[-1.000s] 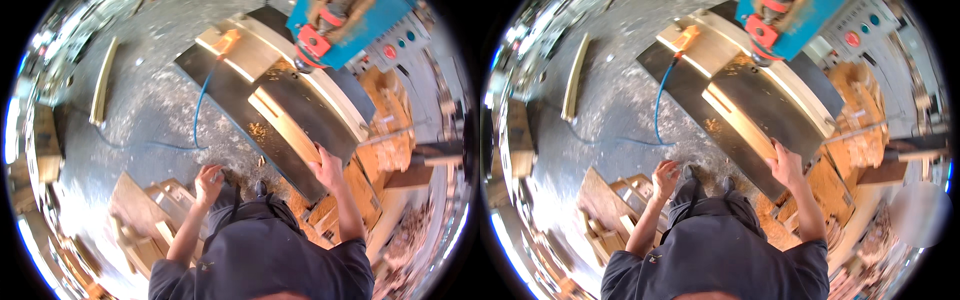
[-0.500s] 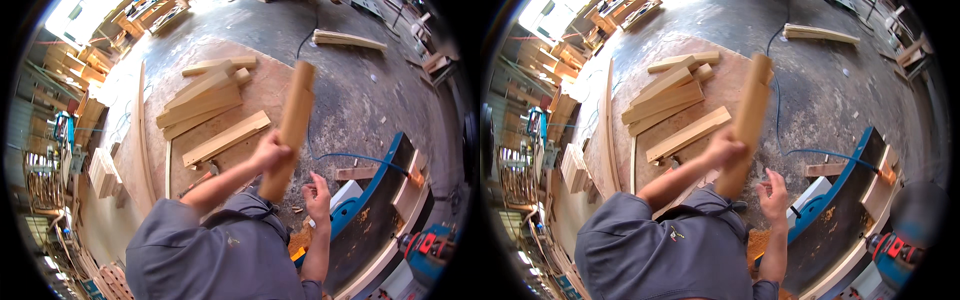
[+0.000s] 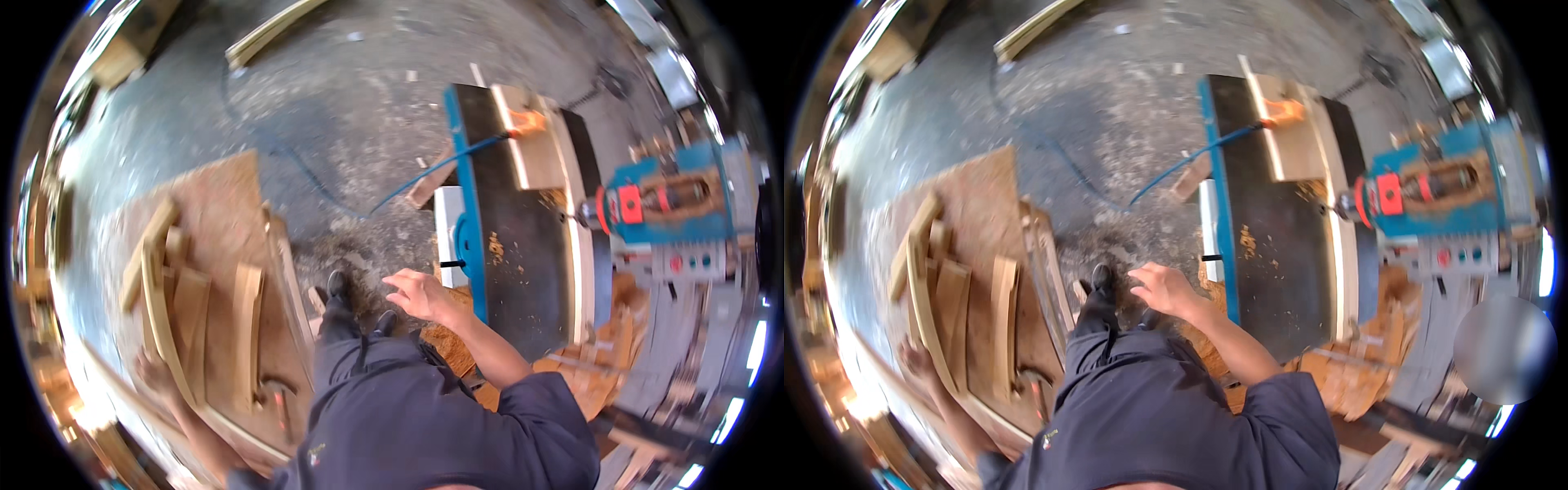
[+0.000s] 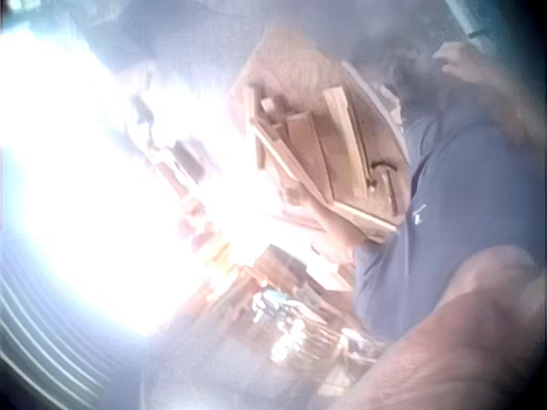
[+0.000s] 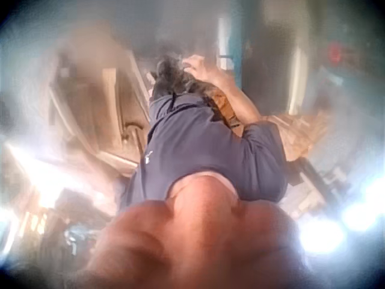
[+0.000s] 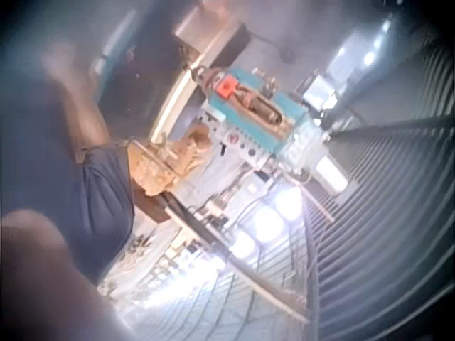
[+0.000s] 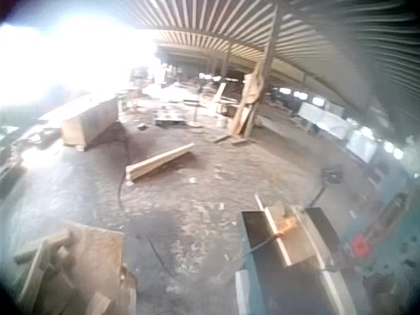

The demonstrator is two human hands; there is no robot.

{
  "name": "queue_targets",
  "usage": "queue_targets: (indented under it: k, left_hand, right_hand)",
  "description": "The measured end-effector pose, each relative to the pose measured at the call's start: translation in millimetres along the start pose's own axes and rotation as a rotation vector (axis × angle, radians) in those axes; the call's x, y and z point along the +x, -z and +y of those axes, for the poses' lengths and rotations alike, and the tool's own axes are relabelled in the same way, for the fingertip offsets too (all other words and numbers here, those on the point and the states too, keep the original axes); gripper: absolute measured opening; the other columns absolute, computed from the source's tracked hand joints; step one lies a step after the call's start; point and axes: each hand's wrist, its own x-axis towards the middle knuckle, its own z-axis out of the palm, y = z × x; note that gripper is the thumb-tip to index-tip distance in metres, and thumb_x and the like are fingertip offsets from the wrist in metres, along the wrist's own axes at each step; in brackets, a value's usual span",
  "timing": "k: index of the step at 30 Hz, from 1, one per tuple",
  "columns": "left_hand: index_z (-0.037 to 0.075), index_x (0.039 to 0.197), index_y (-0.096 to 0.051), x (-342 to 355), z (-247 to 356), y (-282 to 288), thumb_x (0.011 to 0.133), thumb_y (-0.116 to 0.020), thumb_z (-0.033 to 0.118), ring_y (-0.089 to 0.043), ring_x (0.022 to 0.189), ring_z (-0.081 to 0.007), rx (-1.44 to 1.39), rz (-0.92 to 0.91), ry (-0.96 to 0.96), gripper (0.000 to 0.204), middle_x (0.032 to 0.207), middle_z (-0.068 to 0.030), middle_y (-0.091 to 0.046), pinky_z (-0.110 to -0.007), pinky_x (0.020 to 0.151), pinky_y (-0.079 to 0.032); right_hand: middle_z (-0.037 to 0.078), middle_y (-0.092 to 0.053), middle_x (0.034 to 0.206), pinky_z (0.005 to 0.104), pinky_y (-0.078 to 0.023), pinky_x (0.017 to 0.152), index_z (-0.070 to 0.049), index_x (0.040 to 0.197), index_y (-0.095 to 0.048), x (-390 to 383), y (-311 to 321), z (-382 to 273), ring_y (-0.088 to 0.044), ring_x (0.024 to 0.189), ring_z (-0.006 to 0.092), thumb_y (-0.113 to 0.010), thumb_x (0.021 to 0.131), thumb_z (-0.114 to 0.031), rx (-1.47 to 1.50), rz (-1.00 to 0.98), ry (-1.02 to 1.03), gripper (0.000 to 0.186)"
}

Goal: The person operates a vertical spindle moulder to shape the edges of wooden planks. They repeatedly pick up planks from a nearby stack, feed them through the machine, and place the finished pieces onto a growing pile. The person uses an air blower to clear sawdust from the machine table between operations.

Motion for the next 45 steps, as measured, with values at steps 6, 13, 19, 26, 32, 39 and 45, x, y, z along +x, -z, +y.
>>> queue_targets:
  k: [6,13,19,26,32,39,45]
  left_hand:
    - [0.005,0.144,-0.057,-65.9,202.6,16.7,0.081,-0.085,0.058,-0.063,0.126,-0.0430,-0.255,-0.501,-0.324,0.088,0.135,-0.0259,-0.063,-0.052,0.101,-0.055]
    - [-0.004,0.141,-0.048,-74.1,218.6,10.2,0.062,-0.092,0.039,-0.057,0.121,-0.0505,-0.361,-0.828,-0.178,0.100,0.134,-0.0328,-0.055,-0.058,0.105,-0.048]
    - [0.005,0.112,-0.063,-53.7,181.5,-20.6,0.091,-0.084,0.008,-0.060,0.070,-0.0169,-0.916,-0.418,-0.448,0.030,0.090,-0.0034,-0.066,-0.034,0.064,-0.051]
    - [0.011,0.119,-0.058,48.3,204.6,-57.0,0.087,-0.090,0.009,-0.060,0.076,-0.0159,-1.285,-1.224,0.243,0.046,0.089,-0.0037,-0.063,-0.033,0.064,-0.054]
    - [0.005,0.116,-0.054,103.6,385.9,120.4,0.081,-0.083,0.003,-0.060,0.077,-0.0127,-1.237,-1.436,-0.189,0.045,0.091,-0.0044,-0.063,-0.028,0.066,-0.049]
    - [0.005,0.128,-0.055,96.3,446.5,110.1,0.071,-0.089,0.002,-0.066,0.085,-0.0163,-1.195,-1.527,-0.358,0.067,0.101,-0.0057,-0.066,-0.031,0.073,-0.056]
    - [0.006,0.125,-0.055,121.4,486.0,127.5,0.072,-0.091,0.003,-0.063,0.081,-0.0130,-1.018,-1.577,-0.441,0.064,0.097,-0.0042,-0.065,-0.028,0.068,-0.054]
  right_hand:
    - [0.016,-0.075,0.102,0.0422,-0.060,0.079,-0.006,0.118,-0.071,64.7,111.1,70.0,-0.074,0.091,0.0325,-0.077,0.097,-0.027,-0.112,0.795,-0.455,0.030]
    - [0.024,-0.076,0.103,0.0525,-0.061,0.081,-0.002,0.113,-0.065,174.4,232.5,213.1,-0.076,0.097,0.0404,-0.076,0.089,-0.038,0.117,1.345,-1.097,0.045]
    - [0.010,-0.066,0.093,0.0388,-0.066,0.065,-0.002,0.108,-0.058,160.7,227.7,162.8,-0.074,0.076,0.0246,-0.067,0.089,0.004,1.227,1.247,-0.385,0.022]
    - [0.000,-0.055,0.063,0.0375,-0.068,0.063,-0.001,0.159,-0.044,94.7,159.1,31.1,-0.074,0.061,0.0193,-0.067,0.103,-0.016,1.336,0.531,-0.145,0.062]
    - [0.019,-0.065,0.131,0.0345,-0.066,0.068,-0.001,0.147,-0.056,21.1,116.3,-12.3,-0.079,0.096,0.0261,-0.062,0.097,-0.004,1.630,0.870,-0.107,0.050]
    - [0.023,-0.064,0.139,0.0310,-0.060,0.054,0.000,0.142,-0.040,-16.2,93.0,1.3,-0.079,0.078,0.0257,-0.057,0.100,0.003,1.347,1.285,-0.375,0.045]
    - [0.004,-0.059,0.086,0.0379,-0.061,0.058,0.002,0.152,-0.037,-16.3,91.1,1.2,-0.073,0.064,0.0205,-0.063,0.102,-0.007,1.345,1.096,-0.663,0.057]
